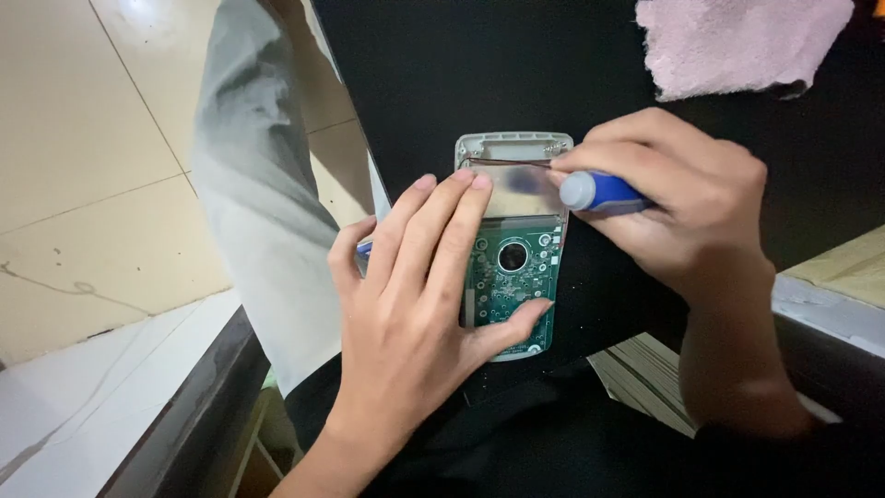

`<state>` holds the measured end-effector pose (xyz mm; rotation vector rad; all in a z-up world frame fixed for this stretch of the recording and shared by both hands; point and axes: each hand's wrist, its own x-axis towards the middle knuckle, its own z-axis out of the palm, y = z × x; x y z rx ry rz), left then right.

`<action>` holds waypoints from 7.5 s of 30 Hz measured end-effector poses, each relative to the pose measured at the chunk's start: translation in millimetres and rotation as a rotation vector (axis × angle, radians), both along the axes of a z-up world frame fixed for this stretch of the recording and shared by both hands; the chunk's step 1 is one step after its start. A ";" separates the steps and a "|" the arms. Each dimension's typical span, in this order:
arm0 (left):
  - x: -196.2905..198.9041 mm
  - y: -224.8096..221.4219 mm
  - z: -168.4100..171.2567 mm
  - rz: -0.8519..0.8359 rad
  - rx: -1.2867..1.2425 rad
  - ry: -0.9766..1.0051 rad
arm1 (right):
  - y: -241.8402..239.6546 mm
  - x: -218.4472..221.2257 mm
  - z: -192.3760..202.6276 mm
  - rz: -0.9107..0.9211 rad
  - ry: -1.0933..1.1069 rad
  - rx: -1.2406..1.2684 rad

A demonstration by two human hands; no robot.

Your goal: Reassembling a calculator by placing the PCB and screen into the front housing and using a screwdriver to fasten them.

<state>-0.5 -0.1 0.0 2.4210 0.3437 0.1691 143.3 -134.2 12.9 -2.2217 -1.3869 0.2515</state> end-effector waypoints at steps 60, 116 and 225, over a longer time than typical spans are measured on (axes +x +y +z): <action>30.9 55.9 -7.7 -0.031 -0.346 -0.196 | 42.2 -0.3 20.7 -0.365 0.333 -0.236; 41.1 69.0 5.1 -0.100 -0.391 -0.054 | -27.6 14.6 -12.9 -0.277 0.190 0.290; 23.1 4.7 9.5 -0.068 0.208 -0.063 | -35.1 -18.1 -27.7 -0.533 0.441 0.600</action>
